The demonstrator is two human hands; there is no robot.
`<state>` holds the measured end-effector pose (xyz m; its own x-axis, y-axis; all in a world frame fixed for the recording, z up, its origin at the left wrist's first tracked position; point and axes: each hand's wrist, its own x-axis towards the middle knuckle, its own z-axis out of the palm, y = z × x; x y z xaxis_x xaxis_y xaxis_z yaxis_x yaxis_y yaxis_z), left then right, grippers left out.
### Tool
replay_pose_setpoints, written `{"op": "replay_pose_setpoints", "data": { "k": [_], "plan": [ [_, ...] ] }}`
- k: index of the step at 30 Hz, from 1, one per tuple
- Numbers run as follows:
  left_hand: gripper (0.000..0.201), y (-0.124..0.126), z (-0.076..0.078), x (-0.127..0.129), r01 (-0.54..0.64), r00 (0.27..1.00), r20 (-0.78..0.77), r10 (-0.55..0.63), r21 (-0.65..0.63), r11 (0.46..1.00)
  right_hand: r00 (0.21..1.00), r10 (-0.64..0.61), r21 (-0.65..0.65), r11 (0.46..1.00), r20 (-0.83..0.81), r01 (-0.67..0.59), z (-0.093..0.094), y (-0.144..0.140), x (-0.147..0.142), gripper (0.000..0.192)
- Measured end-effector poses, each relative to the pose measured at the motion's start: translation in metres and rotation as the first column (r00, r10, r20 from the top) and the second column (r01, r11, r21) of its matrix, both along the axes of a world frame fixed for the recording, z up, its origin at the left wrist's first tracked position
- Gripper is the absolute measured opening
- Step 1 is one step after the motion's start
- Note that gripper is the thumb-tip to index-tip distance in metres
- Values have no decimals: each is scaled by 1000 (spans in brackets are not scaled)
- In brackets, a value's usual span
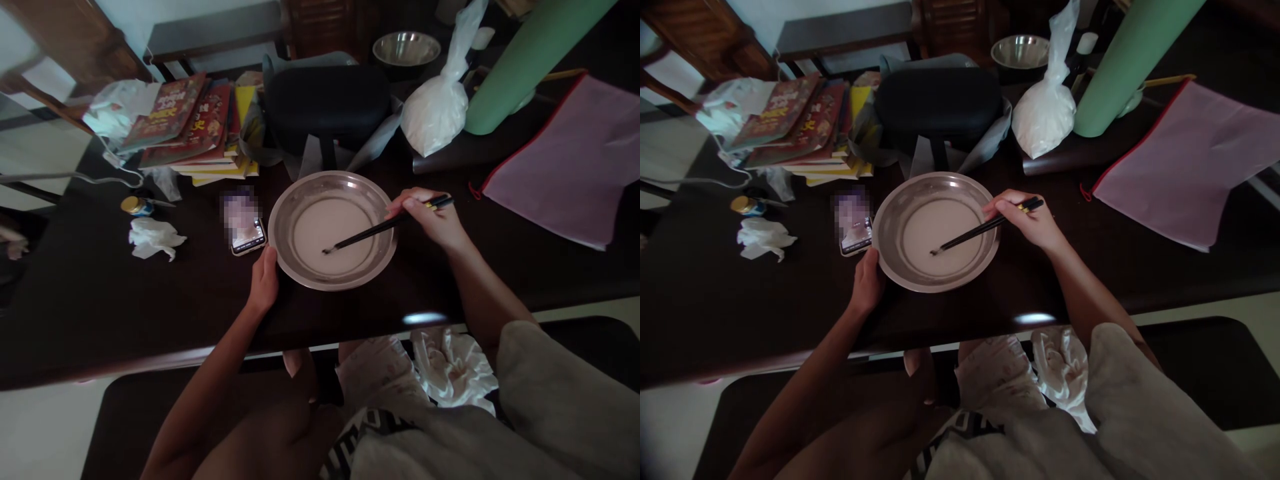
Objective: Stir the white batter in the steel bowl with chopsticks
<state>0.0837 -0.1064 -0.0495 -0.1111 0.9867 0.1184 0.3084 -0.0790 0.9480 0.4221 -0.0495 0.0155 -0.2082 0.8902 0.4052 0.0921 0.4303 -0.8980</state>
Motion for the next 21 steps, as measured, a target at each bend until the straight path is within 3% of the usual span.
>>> {"op": "replay_pose_setpoints", "data": {
  "k": [7,13,18,21],
  "plan": [
    [59,0,4,2,-14,1000,-12,14,2,1000,980,-198,62,978,-33,200,-1,2,2,27],
    [57,1,4,2,-5,1000,-19,5,13,1000,997,-46,-5,999,61,47,0,0,-1,29],
    [55,-2,7,4,1,1000,-29,0,18,1000,988,-154,40,987,6,154,-1,1,3,25],
    [54,-2,8,5,7,1000,-14,-7,31,999,993,-115,8,993,-18,115,-1,1,3,25]
  ]
}}
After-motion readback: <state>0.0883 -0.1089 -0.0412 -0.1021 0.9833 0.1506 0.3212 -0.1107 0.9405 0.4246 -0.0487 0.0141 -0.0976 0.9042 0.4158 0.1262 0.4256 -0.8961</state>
